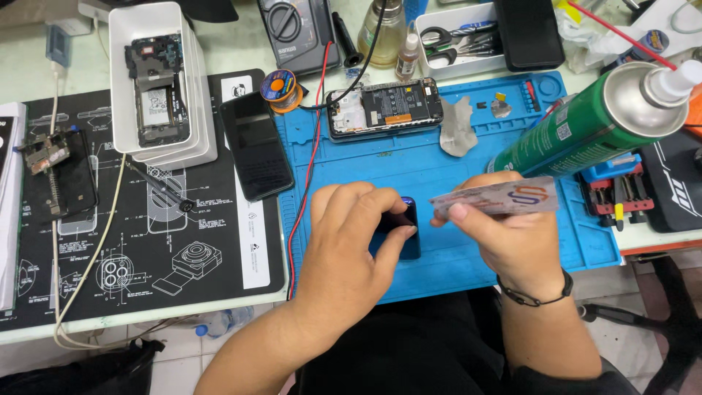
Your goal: The person cleans the back and edges of a purple smartphone using a plastic card and a spray can. They repeatedly spray the card and wipe the phone's surface, rotating the device to reach different areas.
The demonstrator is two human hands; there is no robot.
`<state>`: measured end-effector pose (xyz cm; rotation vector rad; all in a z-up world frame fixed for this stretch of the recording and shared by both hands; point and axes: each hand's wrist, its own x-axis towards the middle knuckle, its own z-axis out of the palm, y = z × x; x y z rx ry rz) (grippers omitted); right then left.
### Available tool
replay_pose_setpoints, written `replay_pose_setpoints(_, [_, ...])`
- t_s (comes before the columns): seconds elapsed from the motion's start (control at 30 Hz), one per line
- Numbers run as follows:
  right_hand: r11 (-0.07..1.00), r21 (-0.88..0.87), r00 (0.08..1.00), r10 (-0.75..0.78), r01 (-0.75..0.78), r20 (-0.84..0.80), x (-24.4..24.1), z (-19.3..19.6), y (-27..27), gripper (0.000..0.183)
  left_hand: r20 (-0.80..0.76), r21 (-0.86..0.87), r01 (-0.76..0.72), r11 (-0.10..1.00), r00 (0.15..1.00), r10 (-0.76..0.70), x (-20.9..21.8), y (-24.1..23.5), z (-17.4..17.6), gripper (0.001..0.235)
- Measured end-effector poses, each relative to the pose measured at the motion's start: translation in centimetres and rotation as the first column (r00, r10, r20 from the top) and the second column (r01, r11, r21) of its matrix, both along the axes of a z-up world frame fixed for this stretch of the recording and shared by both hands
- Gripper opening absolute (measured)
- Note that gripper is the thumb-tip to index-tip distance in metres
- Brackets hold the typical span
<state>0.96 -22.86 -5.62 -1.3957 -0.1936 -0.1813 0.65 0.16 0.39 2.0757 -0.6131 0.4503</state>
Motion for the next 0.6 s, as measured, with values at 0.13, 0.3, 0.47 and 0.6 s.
replay_pose_setpoints(0.13, [0.996, -0.082, 0.989, -0.024, 0.036, 0.144, 0.5, 0.5, 0.9, 0.015, -0.033, 0.010, -0.005, 1.000, 0.999, 0.005, 0.2, -0.4, 0.3, 0.036])
replay_pose_setpoints(0.3, [0.995, 0.098, 0.999, 0.013, -0.017, 0.039, 1.4, 0.7, 2.1, 0.019, -0.046, 0.007, -0.009, 1.000, 0.999, 0.009, 0.6, -0.7, 0.3, 0.038])
replay_pose_setpoints(0.47, [1.000, -0.014, 0.996, -0.011, 0.012, 0.085, 1.3, 1.0, 2.1, 0.014, -0.058, 0.019, -0.014, 1.000, 0.998, 0.015, 0.8, -0.8, 0.4, 0.038])
replay_pose_setpoints(0.6, [0.997, -0.075, 0.998, -0.008, 0.013, 0.070, 1.6, 1.5, 1.8, 0.014, -0.052, 0.019, -0.011, 1.000, 0.999, 0.012, 0.8, -1.1, 0.4, 0.038])
